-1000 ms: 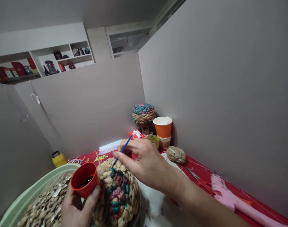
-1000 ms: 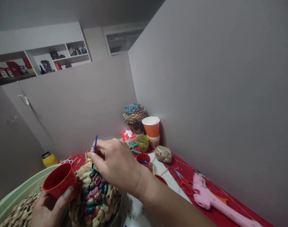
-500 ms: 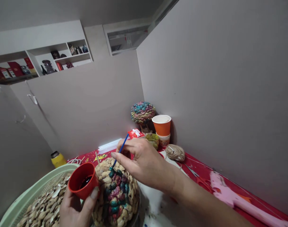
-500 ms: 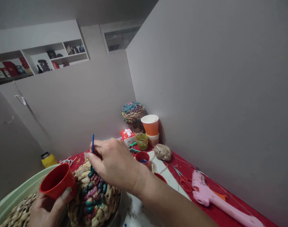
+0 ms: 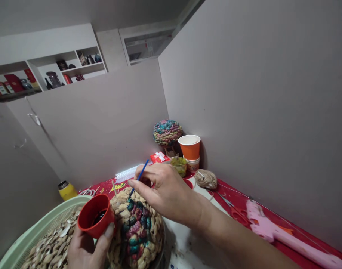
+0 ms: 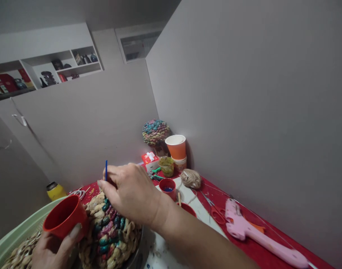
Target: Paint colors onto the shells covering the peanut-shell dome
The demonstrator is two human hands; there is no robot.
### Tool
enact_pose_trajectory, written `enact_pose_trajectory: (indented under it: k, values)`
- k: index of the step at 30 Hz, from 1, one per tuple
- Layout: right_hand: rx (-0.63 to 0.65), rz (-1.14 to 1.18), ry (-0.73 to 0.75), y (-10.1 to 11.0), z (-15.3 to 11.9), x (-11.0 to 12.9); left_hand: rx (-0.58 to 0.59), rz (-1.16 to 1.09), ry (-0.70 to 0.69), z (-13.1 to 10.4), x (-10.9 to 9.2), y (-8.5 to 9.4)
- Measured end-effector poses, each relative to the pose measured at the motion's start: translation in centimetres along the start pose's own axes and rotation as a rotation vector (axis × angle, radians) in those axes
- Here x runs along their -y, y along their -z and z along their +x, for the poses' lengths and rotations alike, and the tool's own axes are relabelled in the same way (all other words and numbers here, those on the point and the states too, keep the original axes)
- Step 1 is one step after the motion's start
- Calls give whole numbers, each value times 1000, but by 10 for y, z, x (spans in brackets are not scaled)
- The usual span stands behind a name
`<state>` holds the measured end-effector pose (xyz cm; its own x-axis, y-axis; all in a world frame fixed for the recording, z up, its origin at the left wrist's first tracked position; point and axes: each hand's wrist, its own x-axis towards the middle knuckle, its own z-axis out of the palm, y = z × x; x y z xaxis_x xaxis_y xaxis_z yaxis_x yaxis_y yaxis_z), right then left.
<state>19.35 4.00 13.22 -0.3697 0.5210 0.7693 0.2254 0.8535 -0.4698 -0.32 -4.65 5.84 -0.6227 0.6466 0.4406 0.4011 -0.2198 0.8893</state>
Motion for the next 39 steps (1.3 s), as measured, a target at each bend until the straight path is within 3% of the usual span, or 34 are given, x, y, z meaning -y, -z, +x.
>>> enact_pose_trajectory:
  k: [7, 13, 16, 20, 27, 39]
  values:
    - [80, -86, -14, 7, 1, 4, -5, 9, 21, 2, 2, 1]
    - [-14, 16, 45, 2, 0, 0, 18, 20, 80, 7, 5, 8]
    - [1, -9, 25, -2, 0, -2, 44, 24, 81, 9, 5, 8]
    - [64, -70, 13, 4, 0, 0, -9, 19, 45, 4, 3, 3]
    - [-16, -27, 44, 13, 1, 3, -18, 32, 24, 0, 2, 0]
    - [96, -202, -3, 7, 1, 2, -33, 53, 27, -1, 4, 0]
